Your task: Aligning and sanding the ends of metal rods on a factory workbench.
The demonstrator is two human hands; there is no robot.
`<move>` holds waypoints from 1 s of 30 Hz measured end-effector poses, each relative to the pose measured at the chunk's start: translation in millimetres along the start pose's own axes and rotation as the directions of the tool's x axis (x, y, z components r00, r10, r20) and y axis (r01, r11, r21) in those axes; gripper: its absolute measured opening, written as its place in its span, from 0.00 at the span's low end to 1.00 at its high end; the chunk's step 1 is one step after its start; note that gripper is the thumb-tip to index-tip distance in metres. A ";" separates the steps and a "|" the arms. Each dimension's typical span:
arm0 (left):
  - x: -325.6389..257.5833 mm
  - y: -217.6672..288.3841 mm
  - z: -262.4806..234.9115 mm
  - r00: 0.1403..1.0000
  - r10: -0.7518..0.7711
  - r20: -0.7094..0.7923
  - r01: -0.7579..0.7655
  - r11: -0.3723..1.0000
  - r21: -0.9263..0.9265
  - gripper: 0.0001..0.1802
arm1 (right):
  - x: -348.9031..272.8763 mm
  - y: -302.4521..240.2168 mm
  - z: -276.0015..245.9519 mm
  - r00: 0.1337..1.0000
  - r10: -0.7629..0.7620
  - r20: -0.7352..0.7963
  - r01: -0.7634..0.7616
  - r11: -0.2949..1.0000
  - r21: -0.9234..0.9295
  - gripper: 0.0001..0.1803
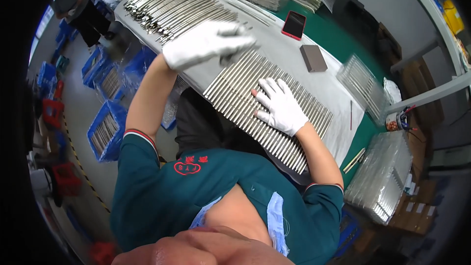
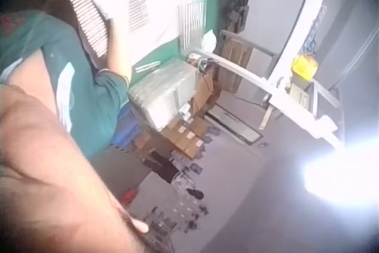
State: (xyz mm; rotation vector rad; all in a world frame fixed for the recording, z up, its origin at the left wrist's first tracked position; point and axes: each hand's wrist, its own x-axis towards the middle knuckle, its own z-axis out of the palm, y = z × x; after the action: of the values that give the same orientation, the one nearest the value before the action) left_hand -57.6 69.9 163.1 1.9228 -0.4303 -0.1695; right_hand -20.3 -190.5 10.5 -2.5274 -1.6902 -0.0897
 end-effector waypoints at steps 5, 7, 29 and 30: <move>-61.5 -76.5 30.1 0.913 -0.403 0.070 0.402 0.851 -0.339 0.20 | 0.0 5.1 -1.9 0.999 0.004 -0.033 -0.003 1.000 0.024 0.35; -80.9 -91.1 40.8 0.826 -0.564 0.018 0.521 0.750 -0.408 0.22 | 0.1 5.8 -2.8 0.999 0.011 -0.034 -0.011 1.000 0.014 0.35; -83.9 -143.0 111.9 0.621 -0.745 -0.246 0.374 0.556 -0.742 0.16 | 1.5 1.9 -5.3 0.999 0.014 -0.050 -0.013 1.000 0.024 0.35; -83.4 -143.2 112.1 0.620 -0.738 -0.267 0.338 0.558 -0.758 0.16 | 1.5 1.9 -5.2 0.999 0.011 -0.053 -0.010 1.000 0.016 0.35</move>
State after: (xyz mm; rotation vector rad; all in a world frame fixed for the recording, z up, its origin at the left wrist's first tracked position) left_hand -139.0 51.1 -18.7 1.2348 0.6433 -0.1340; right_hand -18.0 -190.4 15.7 -2.4985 -1.6516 -0.1409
